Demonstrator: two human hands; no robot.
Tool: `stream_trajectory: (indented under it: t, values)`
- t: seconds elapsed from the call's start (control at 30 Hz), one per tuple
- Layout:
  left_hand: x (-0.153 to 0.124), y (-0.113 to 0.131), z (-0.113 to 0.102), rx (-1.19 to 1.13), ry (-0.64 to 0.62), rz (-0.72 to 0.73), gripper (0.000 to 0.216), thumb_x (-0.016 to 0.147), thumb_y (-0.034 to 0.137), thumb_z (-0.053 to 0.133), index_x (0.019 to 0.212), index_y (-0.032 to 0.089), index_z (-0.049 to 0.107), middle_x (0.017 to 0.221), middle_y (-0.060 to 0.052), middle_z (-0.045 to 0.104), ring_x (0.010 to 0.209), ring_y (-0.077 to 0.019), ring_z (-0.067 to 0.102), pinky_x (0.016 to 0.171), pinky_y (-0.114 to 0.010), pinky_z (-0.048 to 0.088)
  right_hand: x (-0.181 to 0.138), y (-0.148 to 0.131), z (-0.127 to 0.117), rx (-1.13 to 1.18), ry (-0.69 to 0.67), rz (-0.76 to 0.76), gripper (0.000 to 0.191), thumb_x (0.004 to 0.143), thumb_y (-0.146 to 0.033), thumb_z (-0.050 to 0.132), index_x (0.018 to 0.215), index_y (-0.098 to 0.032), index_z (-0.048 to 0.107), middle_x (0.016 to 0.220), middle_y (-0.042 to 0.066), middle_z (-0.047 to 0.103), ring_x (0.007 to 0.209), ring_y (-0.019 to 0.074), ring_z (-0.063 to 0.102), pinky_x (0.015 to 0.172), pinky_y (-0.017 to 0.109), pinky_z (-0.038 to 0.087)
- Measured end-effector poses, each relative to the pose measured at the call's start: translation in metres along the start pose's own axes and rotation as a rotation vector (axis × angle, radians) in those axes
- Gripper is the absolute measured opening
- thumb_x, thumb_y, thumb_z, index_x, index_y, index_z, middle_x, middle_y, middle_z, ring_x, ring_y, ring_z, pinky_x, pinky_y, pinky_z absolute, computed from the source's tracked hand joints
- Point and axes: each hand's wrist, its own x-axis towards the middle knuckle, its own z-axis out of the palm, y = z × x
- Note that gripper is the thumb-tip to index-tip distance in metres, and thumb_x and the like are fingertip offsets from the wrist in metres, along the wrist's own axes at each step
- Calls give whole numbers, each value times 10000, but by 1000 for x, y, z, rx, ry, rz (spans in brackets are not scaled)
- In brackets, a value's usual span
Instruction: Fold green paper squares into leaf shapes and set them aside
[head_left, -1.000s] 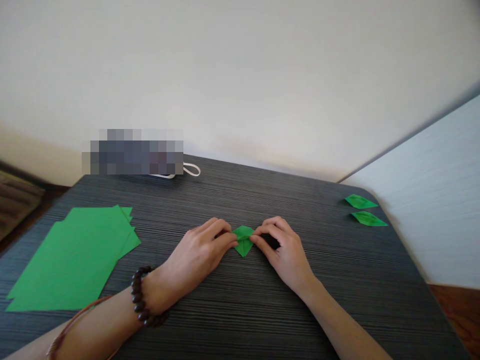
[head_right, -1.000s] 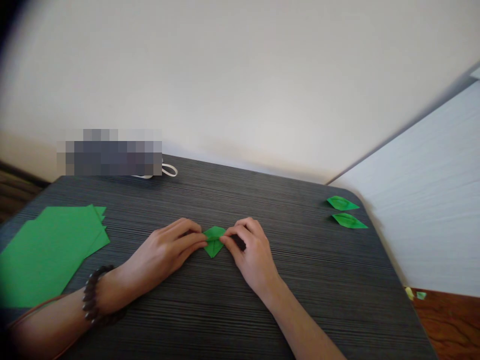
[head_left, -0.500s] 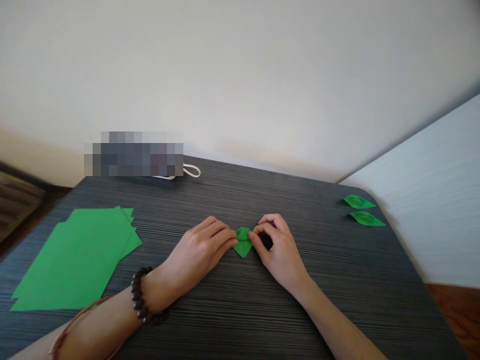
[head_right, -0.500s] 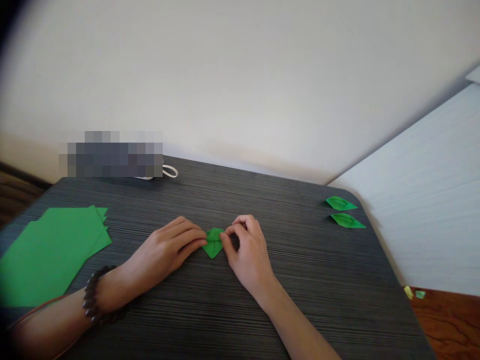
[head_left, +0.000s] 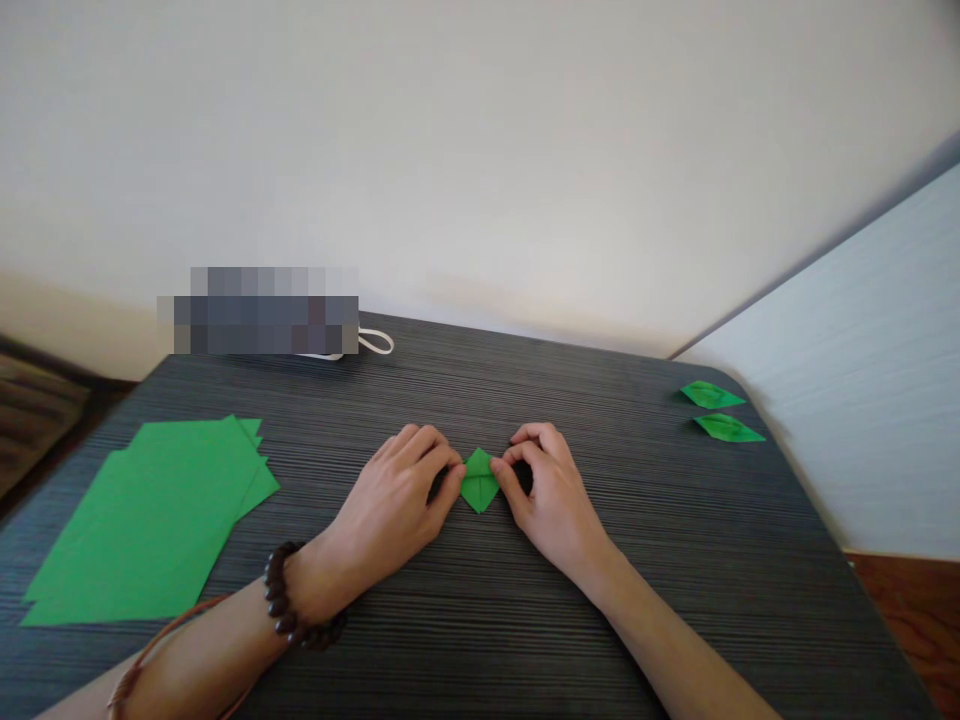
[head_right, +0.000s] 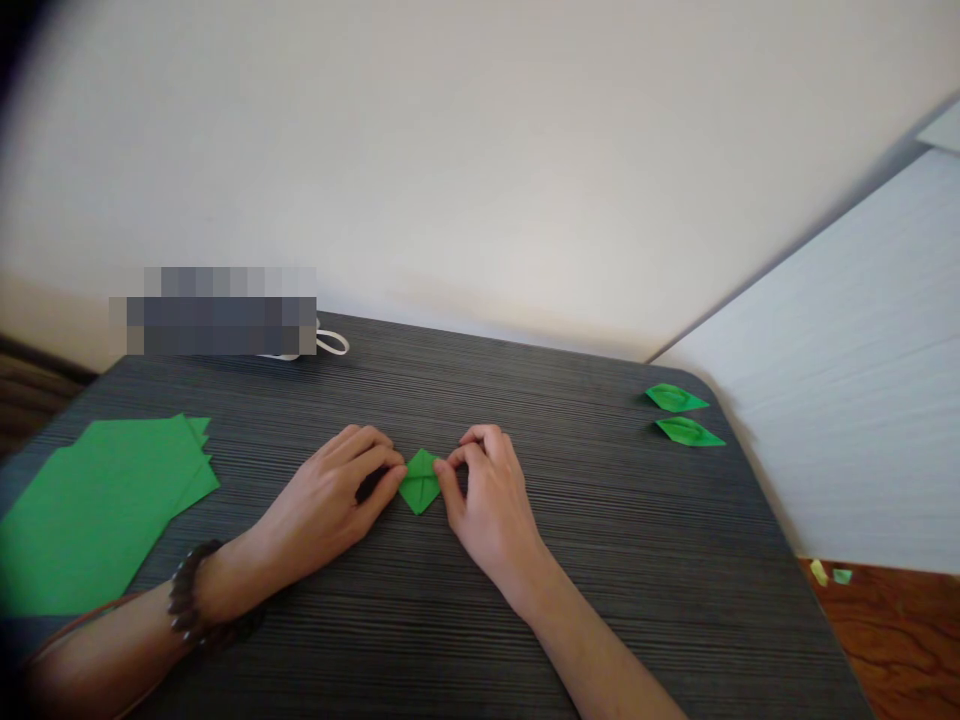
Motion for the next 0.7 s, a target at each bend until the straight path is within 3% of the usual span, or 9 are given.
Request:
stream_trajectory:
  t: [0.37, 0.7]
  values:
    - [0, -2, 7, -14, 41, -43, 158, 880, 304, 489, 826, 186, 579, 892, -37, 539, 834, -195, 492, 764, -383, 424, 2, -1, -5, 34, -59, -9, 69, 805, -195, 552, 739, -182, 567, 1045, 89, 479, 976, 224, 519, 882, 423, 443]
    - [-3, 1, 11, -40, 60, -118, 130, 852, 274, 511, 804, 174, 577, 1031, -70, 438, 963, -231, 440, 852, -449, 414, 4, -1, -4, -5, -75, -6, 59, 790, -174, 561, 734, -190, 566, 974, 72, 515, 923, 221, 516, 841, 416, 449]
